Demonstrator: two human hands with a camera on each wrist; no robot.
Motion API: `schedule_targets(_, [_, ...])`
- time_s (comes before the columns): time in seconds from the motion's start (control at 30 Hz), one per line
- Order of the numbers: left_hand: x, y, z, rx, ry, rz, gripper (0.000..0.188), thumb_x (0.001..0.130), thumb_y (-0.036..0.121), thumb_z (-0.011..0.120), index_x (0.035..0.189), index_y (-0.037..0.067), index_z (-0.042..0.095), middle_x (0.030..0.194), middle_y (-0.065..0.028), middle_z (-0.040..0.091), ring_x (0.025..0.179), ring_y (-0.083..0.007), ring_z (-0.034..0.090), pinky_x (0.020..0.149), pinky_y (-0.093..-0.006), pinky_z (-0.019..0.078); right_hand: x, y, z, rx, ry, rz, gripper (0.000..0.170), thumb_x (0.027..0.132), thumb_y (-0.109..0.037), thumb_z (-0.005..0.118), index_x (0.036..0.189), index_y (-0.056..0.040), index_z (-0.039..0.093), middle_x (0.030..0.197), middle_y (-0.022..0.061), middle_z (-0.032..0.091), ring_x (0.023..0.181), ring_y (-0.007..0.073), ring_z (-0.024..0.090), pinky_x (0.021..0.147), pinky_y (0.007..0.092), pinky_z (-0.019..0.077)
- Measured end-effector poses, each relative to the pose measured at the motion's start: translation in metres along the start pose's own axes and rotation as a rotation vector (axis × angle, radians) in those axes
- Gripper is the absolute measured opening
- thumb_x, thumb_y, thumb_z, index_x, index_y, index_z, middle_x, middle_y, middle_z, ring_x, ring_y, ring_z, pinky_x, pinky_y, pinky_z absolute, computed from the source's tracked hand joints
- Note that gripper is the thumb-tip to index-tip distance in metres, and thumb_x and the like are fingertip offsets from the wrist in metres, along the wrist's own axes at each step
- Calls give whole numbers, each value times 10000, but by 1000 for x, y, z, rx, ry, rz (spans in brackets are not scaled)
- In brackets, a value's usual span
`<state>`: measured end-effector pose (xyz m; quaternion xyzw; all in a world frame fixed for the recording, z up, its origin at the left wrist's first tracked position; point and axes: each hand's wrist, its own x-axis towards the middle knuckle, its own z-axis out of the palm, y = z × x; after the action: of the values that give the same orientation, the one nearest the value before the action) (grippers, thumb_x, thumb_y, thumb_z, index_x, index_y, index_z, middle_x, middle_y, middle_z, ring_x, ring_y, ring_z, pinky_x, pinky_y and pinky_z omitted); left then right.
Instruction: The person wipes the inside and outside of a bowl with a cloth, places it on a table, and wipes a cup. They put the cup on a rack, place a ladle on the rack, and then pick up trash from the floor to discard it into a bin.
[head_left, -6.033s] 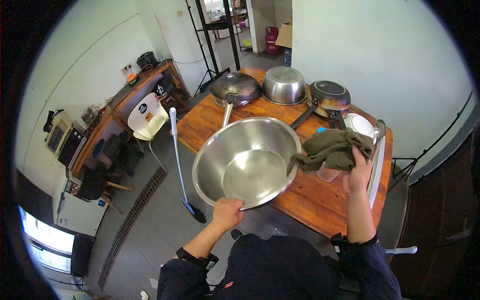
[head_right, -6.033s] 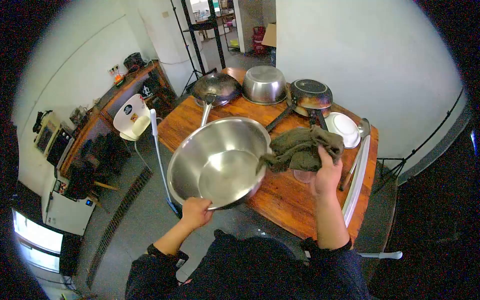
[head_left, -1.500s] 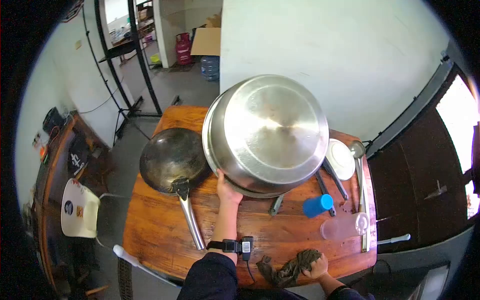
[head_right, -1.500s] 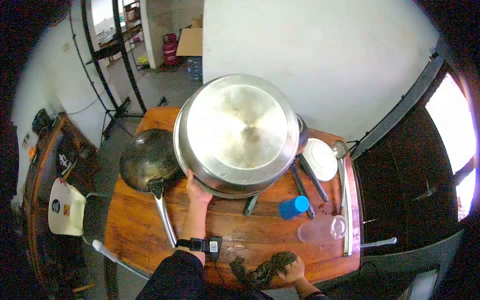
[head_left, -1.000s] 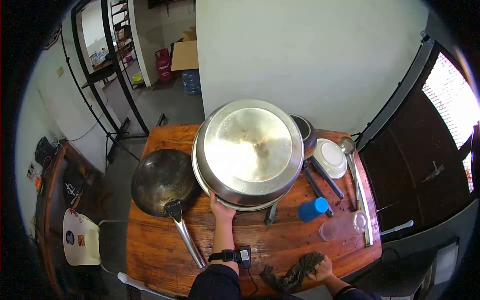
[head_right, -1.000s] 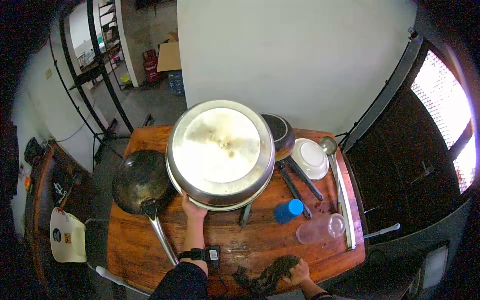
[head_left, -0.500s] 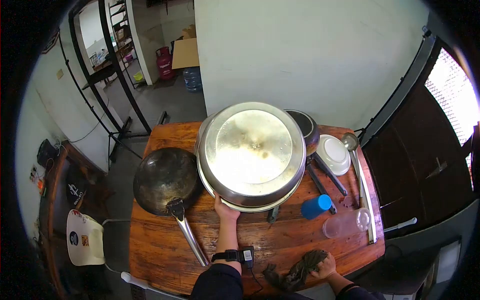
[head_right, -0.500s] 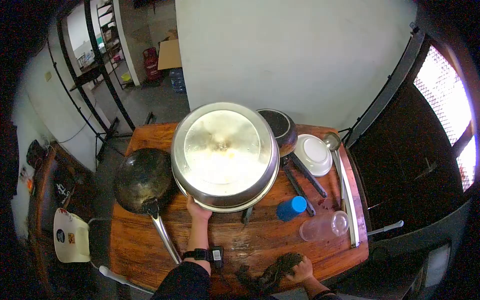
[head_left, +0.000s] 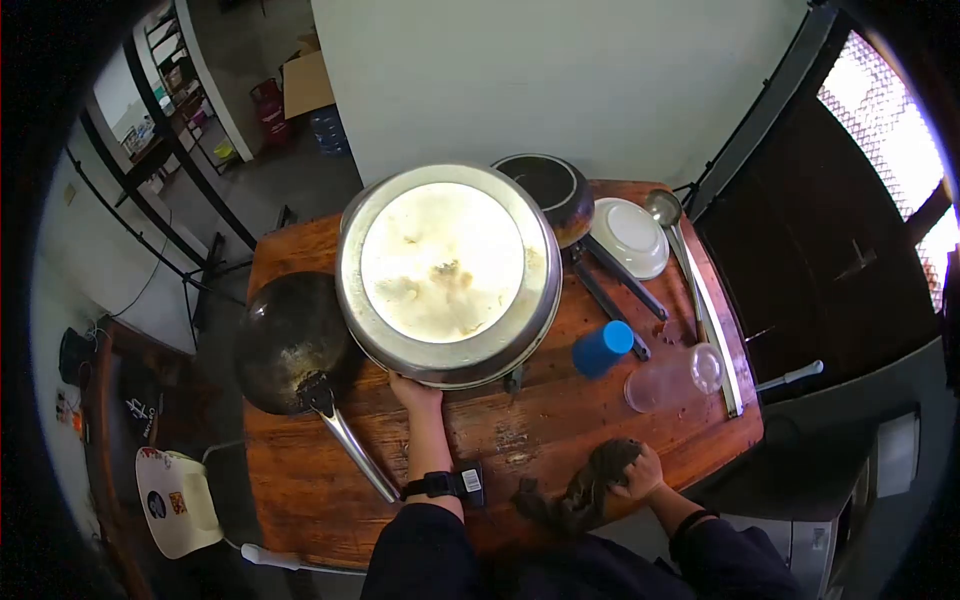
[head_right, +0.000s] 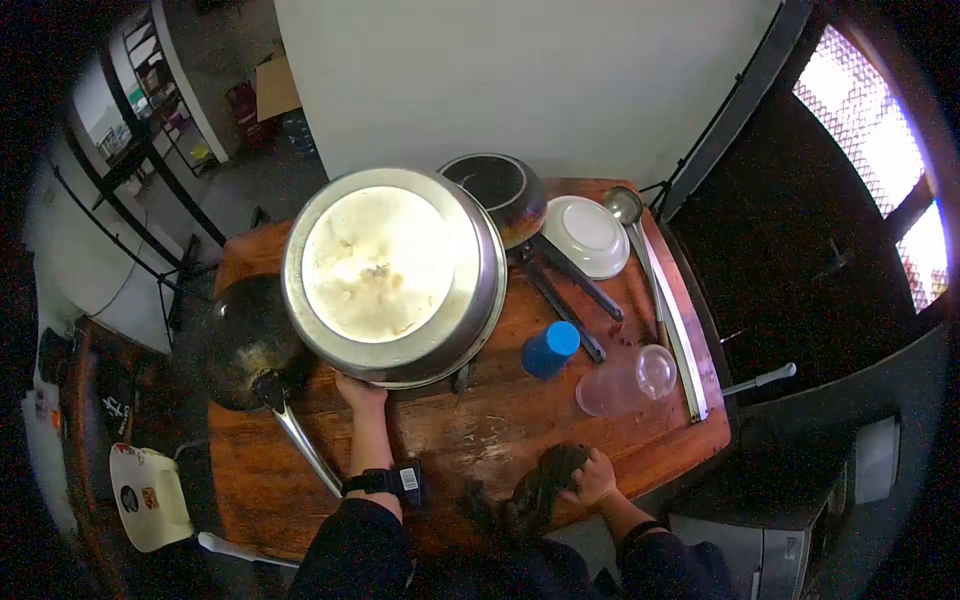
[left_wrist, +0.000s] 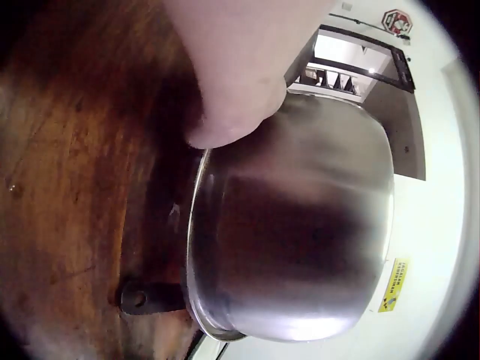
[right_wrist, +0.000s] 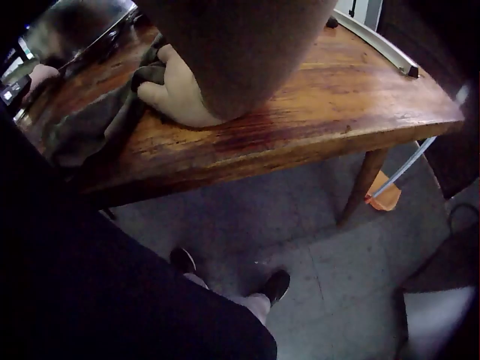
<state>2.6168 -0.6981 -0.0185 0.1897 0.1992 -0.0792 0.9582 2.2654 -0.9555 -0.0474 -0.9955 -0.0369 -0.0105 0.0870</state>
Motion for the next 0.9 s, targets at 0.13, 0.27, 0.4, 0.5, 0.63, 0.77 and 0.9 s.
schedule_targets(0.13, [4, -3, 0, 131, 94, 263, 427, 821, 325, 374, 1102, 6, 422, 1104, -108, 463, 994, -237, 453, 838, -357, 367, 13, -11, -21, -37, -61, 17, 462, 518, -436, 604, 879, -149, 580, 972, 34, 496, 881, 257, 410, 718, 383, 347])
schedule_targets(0.27, [16, 0, -9, 136, 188, 364, 431, 821, 312, 416, 1090, -25, 415, 1086, -111, 466, 964, -215, 468, 810, -312, 385, 17, -15, -28, -68, -22, -22, 478, 498, -406, 623, 898, -151, 568, 982, 33, 497, 896, 241, 426, 724, 382, 350])
schedule_targets(0.4, [9, 1, -9, 340, 337, 438, 359, 835, 225, 388, 1120, 6, 392, 1105, -113, 455, 985, -237, 453, 815, -366, 381, 18, -14, -27, 29, 90, -43, 460, 483, -387, 635, 871, -148, 571, 992, 32, 500, 900, 241, 432, 741, 383, 350])
schedule_targets(0.5, [5, -5, -20, 451, 416, 504, 292, 807, 152, 452, 1051, -4, 416, 1034, -112, 481, 923, -216, 476, 761, -340, 407, 20, -13, -26, 54, 128, -47, 445, 481, -375, 639, 854, -142, 574, 984, 40, 505, 893, 255, 436, 742, 390, 352])
schedule_targets(0.63, [2, -6, -27, 426, 467, 505, 190, 759, 81, 526, 930, 27, 462, 932, -69, 499, 835, -172, 482, 720, -292, 410, 17, -15, -22, 12, 116, 8, 427, 500, -373, 627, 852, -134, 577, 978, 59, 509, 878, 288, 443, 740, 404, 356])
schedule_targets(0.77, [0, -3, -33, 427, 420, 534, 256, 745, 16, 512, 982, 39, 420, 908, -62, 487, 818, -153, 470, 706, -261, 403, 22, -17, -28, 23, 61, -29, 432, 529, -386, 603, 871, -123, 574, 990, 80, 508, 857, 318, 448, 742, 410, 358])
schedule_targets(0.9, [-5, 2, -34, 402, 422, 534, 252, 753, 12, 495, 989, 21, 409, 908, -71, 491, 818, -157, 477, 699, -256, 404, 22, -18, -27, 25, 126, -51, 408, 535, -370, 602, 849, -112, 567, 937, 92, 512, 836, 321, 452, 695, 414, 373])
